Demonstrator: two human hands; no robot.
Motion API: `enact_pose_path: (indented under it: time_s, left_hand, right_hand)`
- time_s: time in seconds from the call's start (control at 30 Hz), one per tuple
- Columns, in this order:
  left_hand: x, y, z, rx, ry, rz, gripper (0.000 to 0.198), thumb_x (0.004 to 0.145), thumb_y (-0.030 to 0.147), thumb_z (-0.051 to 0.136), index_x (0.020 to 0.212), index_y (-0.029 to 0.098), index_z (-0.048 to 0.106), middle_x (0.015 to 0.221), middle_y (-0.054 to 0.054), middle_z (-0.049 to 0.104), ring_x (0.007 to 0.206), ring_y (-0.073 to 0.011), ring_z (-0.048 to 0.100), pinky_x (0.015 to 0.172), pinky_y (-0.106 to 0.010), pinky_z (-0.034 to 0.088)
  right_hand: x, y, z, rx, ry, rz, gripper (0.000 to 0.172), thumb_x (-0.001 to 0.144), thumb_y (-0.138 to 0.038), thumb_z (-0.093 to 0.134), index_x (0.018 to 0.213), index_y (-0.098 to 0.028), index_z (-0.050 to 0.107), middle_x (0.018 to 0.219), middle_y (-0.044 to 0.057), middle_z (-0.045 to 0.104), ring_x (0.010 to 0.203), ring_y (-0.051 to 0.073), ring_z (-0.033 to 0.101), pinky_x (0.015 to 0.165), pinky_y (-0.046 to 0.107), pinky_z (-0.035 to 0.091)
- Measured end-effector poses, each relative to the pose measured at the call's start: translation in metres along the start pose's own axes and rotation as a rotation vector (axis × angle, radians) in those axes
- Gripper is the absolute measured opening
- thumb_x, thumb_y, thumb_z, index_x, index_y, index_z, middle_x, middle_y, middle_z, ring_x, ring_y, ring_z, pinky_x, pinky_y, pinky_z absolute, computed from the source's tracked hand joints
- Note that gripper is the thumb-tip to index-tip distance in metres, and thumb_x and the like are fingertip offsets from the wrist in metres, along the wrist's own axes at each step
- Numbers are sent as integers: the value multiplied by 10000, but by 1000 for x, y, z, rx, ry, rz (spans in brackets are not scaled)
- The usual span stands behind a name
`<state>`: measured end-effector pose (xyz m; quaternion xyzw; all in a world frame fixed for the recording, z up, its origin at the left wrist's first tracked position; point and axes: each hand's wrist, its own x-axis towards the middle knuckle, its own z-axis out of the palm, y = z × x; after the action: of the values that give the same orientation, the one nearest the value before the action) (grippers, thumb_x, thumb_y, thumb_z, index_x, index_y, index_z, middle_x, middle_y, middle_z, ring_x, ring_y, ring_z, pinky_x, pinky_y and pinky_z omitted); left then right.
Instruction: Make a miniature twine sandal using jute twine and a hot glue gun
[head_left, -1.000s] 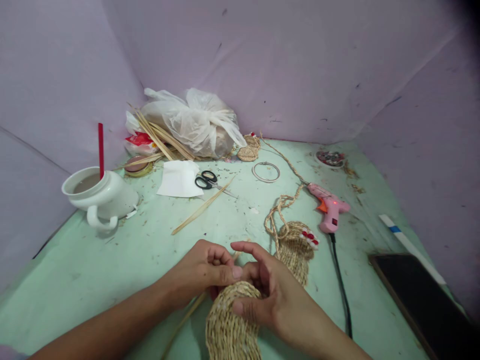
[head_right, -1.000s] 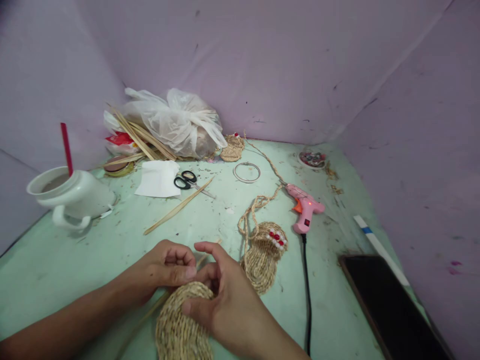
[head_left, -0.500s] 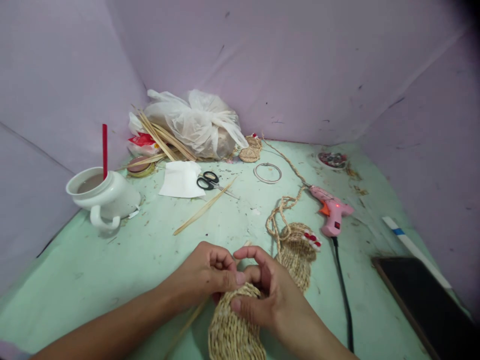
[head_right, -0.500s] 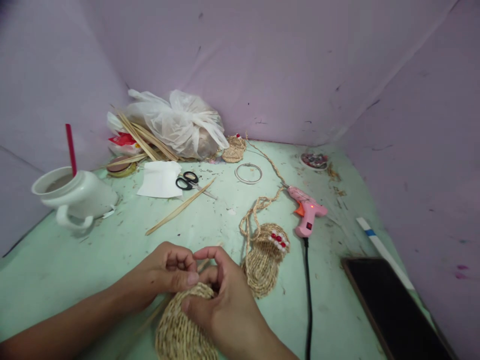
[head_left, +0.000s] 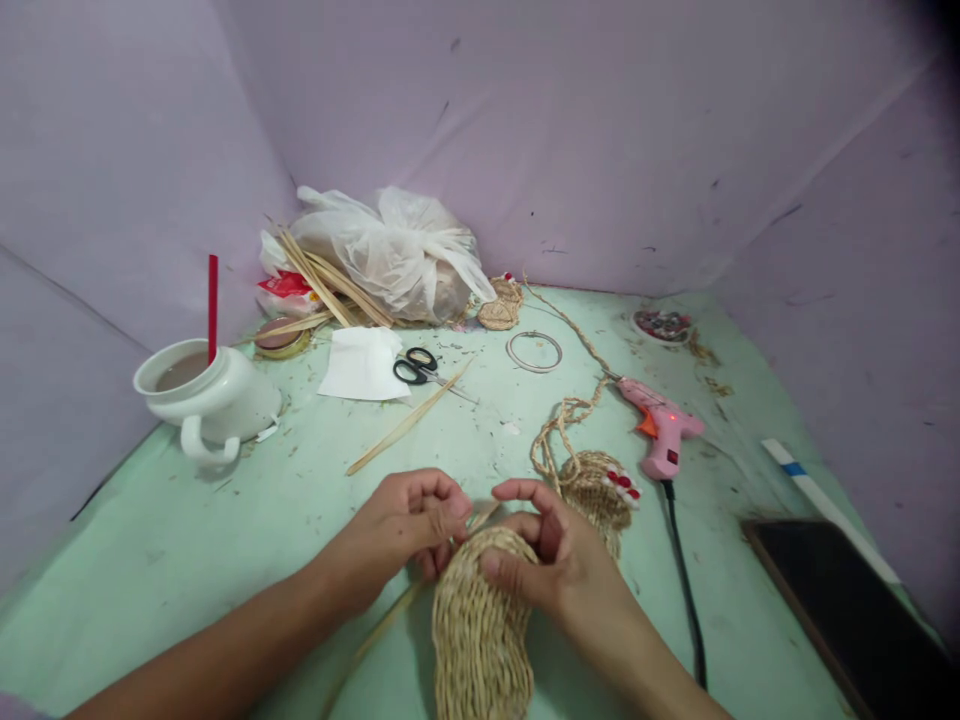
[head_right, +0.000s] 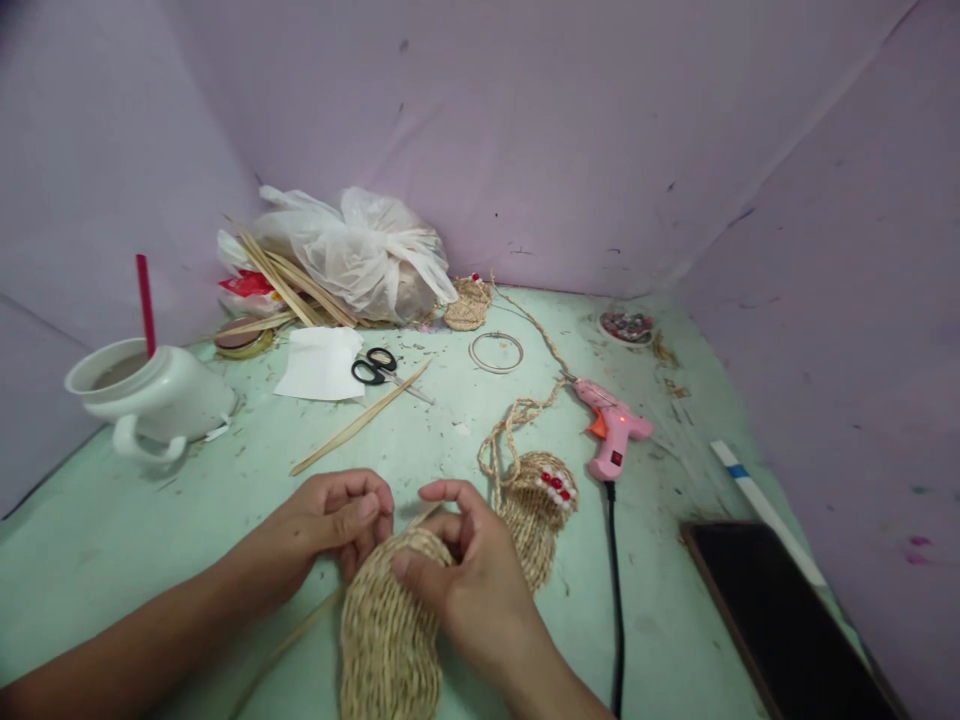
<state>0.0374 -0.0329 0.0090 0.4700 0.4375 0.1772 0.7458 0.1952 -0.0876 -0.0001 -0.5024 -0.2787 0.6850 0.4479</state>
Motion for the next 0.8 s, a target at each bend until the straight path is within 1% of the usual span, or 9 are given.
enact_pose_path:
  time_s: [0.07, 0.17, 0.3, 0.47, 0.57, 0.67, 0.7, 0.73, 0.8]
  left_hand:
    - [-2, 3, -1, 76, -2, 17, 436, 631, 506, 706, 824, 160, 525, 679, 13, 552, 522, -94, 488, 460, -205, 383]
    - [-9, 4, 2, 331, 22, 32, 277, 793, 441, 534, 877, 177, 527, 637, 26, 531, 558, -119, 505, 495, -219, 386]
    - [-17, -2, 9, 1092, 263, 146, 256, 803, 300, 477, 1014, 178, 554, 825, -73, 631, 674, -230, 597, 592, -326, 420]
    - [-10, 14, -7, 1628, 232, 53, 207, 786, 140, 403, 769, 175, 607, 702, -98, 648, 601, -283, 632, 518, -343, 413]
    - [-5, 42, -29, 1696, 703, 12, 317, 861, 192, 315, 1011, 109, 582, 927, -184, 639, 669, -315, 641, 502, -362, 417]
    - [-6, 51, -36, 1606, 907, 224, 442, 885, 269, 336, 1278, 83, 413, 1246, -210, 502, 858, -318, 627, 583, -371, 467]
    - [-7, 46, -33, 1537, 857, 343, 423, 881, 281, 360, 1261, 112, 438, 1242, -174, 516, 877, -283, 625, 637, -355, 483]
    - [-7, 38, -29, 1465, 710, 436, 393, 882, 290, 373, 1228, 134, 475, 1201, -144, 549, 892, -251, 623, 692, -336, 494]
    - [-7, 17, -18, 1379, 480, 449, 337, 876, 258, 372, 1145, 151, 544, 1089, -117, 606, 891, -235, 621, 733, -338, 503]
  right_hand:
    - [5, -3, -8, -43, 72, -22, 633, 489, -320, 841, 988, -207, 469, 625, -49, 624, 539, 129, 577, 543, 259, 430]
    - [5, -13, -23, -146, 92, -21, 621, 512, -320, 842, 1007, -198, 487, 643, -38, 623, 553, 128, 577, 527, 246, 421]
    - [-2, -24, -40, -97, 72, -29, 614, 599, -303, 813, 1089, -204, 457, 713, -13, 647, 620, 143, 617, 564, 255, 459]
    - [2, -22, -38, -99, 78, -22, 617, 584, -329, 824, 1069, -204, 464, 686, -26, 634, 592, 145, 611, 538, 256, 452]
    - [12, -17, -28, -117, 108, -61, 596, 563, -348, 824, 1030, -197, 485, 685, -24, 630, 606, 145, 613, 575, 267, 462]
    - [23, -9, -16, -206, 145, -119, 529, 576, -383, 778, 984, -196, 498, 684, -17, 621, 619, 163, 621, 602, 301, 486]
    - [26, -6, -13, -236, 155, -131, 497, 588, -368, 761, 977, -193, 506, 711, -2, 628, 653, 178, 629, 630, 323, 495]
    - [29, -3, -10, -285, 164, -146, 457, 603, -337, 745, 973, -189, 522, 763, 22, 642, 709, 197, 637, 676, 350, 500]
    - [30, 1, -8, -480, 194, -231, 396, 641, -258, 709, 1001, -178, 563, 909, 76, 658, 859, 241, 629, 794, 414, 482]
